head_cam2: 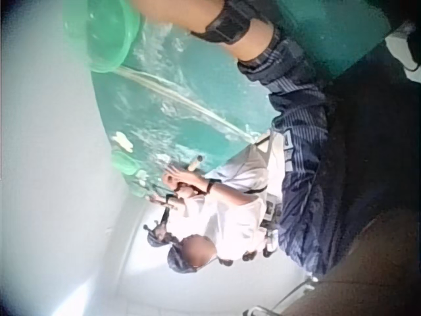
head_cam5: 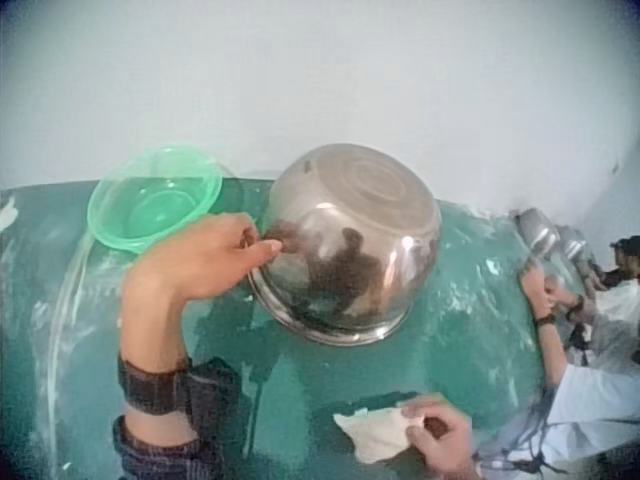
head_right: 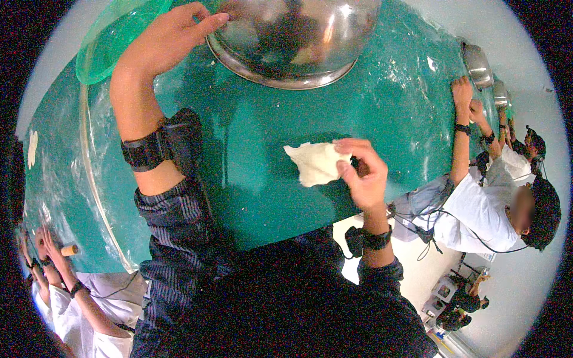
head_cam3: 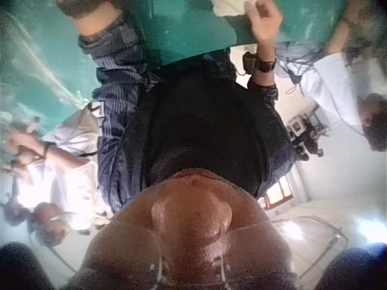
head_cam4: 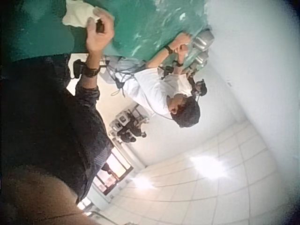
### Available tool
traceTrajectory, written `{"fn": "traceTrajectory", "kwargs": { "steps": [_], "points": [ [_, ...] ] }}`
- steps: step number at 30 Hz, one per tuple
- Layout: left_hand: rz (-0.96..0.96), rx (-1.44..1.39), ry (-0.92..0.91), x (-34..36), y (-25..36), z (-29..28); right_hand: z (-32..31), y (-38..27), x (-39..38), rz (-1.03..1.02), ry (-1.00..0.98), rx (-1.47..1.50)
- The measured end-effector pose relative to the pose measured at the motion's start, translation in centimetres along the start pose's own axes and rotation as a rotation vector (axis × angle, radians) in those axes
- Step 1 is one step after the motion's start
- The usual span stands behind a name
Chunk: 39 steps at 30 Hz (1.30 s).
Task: Shaping and rolling small pieces of dough on a green preparation table.
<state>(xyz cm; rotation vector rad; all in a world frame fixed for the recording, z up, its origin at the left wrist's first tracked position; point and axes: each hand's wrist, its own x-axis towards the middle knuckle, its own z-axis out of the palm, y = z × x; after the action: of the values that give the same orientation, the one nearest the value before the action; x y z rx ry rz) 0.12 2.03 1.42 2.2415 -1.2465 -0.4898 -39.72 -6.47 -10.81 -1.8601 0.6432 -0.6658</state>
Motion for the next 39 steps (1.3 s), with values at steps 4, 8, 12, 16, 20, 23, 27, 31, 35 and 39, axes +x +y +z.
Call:
{"fn": "traceTrajectory", "kwargs": {
  "steps": [4,8,12,16,20,23,27,31,35,39],
  "points": [
    [-0.035,0.035,-0.035,-0.9,-0.1,-0.5,-0.8,-4.6,2.4,0.278,0.019,0.146],
    [0.05,-0.01,-0.002,-0.1,-1.4,1.9,-2.2,-10.4,2.8,-0.105,-0.001,-0.443],
    [0.247,-0.091,0.023,3.4,-4.9,3.4,7.1,-9.2,1.6,-0.222,-0.001,-0.668],
    [0.161,-0.089,-0.012,3.8,-4.6,4.0,8.7,-5.9,2.6,-0.265,-0.265,-1.199],
    [0.185,-0.057,0.035,2.6,-5.7,2.7,6.7,-4.3,5.5,-0.281,-0.294,-0.976],
    [0.224,-0.079,0.033,2.7,-5.2,2.8,3.9,-2.4,5.4,-0.351,-0.137,-0.881],
    [0.154,-0.094,0.031,2.1,-5.7,2.2,0.5,-1.6,4.7,-0.392,-0.096,-0.907],
    [0.145,-0.138,0.008,1.5,-2.2,3.6,-1.3,-2.6,1.6,-0.151,0.008,-0.762],
    [-0.086,-0.022,0.035,-2.5,-1.7,-1.8,0.3,-9.4,0.0,-0.398,-0.219,-0.572],
    [-0.026,-0.096,-0.063,0.2,-3.4,1.4,2.2,-9.0,-0.4,-0.343,0.087,-0.686]
  ]
}}
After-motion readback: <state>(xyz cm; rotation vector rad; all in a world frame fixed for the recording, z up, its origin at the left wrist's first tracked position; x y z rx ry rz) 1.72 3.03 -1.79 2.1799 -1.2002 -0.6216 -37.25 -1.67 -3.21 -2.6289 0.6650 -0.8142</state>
